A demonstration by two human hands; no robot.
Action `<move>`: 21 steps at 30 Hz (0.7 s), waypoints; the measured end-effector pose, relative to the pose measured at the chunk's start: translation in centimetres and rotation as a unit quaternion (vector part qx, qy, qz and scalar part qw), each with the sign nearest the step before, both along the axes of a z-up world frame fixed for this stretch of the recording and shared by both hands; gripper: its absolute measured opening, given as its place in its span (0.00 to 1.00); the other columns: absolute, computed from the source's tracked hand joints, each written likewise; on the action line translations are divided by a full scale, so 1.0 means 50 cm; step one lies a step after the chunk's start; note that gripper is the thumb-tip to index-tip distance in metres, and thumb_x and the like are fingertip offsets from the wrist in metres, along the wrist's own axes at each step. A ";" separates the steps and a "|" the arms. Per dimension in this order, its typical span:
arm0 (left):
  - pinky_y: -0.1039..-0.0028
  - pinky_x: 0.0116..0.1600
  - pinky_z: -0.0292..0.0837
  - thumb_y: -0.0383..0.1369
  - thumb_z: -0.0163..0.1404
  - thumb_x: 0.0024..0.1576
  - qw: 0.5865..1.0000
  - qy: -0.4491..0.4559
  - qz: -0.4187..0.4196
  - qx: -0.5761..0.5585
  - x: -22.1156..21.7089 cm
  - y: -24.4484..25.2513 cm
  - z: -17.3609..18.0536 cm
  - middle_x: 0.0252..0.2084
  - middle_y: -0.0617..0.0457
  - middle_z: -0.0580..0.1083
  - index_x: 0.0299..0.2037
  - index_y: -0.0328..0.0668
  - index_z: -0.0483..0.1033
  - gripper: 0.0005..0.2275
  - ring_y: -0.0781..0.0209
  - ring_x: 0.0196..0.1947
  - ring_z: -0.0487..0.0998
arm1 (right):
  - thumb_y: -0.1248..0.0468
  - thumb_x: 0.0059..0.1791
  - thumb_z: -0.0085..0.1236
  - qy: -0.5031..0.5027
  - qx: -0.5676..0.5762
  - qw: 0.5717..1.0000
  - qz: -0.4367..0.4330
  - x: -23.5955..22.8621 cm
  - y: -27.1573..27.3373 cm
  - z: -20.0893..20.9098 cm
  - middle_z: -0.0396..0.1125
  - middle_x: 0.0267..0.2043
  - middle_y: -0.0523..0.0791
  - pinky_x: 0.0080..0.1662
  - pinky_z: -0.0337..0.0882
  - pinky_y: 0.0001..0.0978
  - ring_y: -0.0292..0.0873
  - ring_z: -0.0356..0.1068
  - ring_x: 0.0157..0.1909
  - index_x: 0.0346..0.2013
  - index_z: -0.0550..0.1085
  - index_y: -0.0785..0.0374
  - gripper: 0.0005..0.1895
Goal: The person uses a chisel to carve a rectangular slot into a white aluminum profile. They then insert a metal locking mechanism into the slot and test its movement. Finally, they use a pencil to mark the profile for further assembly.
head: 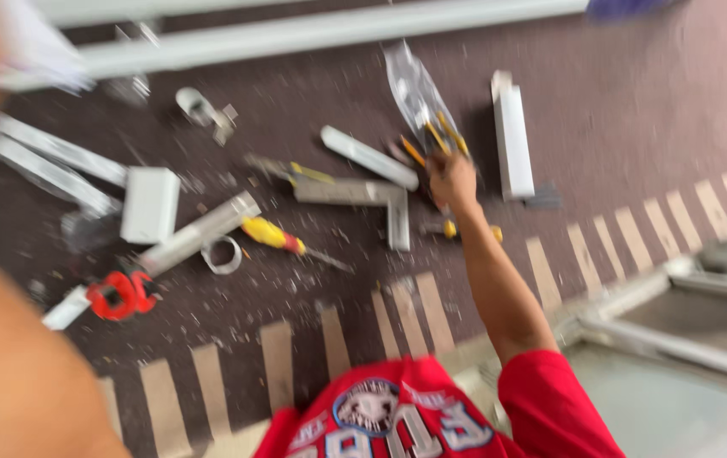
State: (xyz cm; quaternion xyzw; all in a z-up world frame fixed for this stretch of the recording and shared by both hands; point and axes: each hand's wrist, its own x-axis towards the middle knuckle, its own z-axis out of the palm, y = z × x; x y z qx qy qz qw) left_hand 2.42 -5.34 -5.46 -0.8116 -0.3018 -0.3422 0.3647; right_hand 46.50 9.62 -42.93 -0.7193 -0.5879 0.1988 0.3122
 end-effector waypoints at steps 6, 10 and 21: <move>0.65 0.52 0.72 0.46 0.51 0.66 0.998 -0.039 -0.033 0.022 -0.036 0.035 0.067 0.44 0.46 0.75 0.50 0.34 0.74 0.19 0.47 0.44 0.77 | 0.52 0.44 0.65 -0.102 -0.069 0.992 0.021 -0.006 0.138 -0.035 0.74 0.46 0.50 0.52 0.72 0.46 0.53 0.73 0.51 0.42 0.79 0.57 0.17; 0.66 0.52 0.73 0.44 0.52 0.66 0.997 -0.063 -0.048 0.000 -0.036 0.068 0.063 0.45 0.45 0.75 0.51 0.33 0.74 0.18 0.46 0.45 0.78 | 0.64 0.50 0.58 -0.126 0.101 0.986 0.051 -0.004 0.106 -0.051 0.73 0.47 0.54 0.50 0.71 0.49 0.57 0.72 0.50 0.51 0.72 0.66 0.16; 0.64 0.42 0.73 0.49 0.52 0.64 0.992 -0.082 0.097 0.003 -0.020 0.104 0.126 0.30 0.50 0.75 0.44 0.40 0.77 0.18 0.50 0.32 0.78 | 0.67 0.52 0.62 0.204 0.650 0.698 0.220 -0.187 -0.121 0.485 0.59 0.31 0.39 0.24 0.53 0.23 0.33 0.54 0.26 0.44 0.67 0.57 0.12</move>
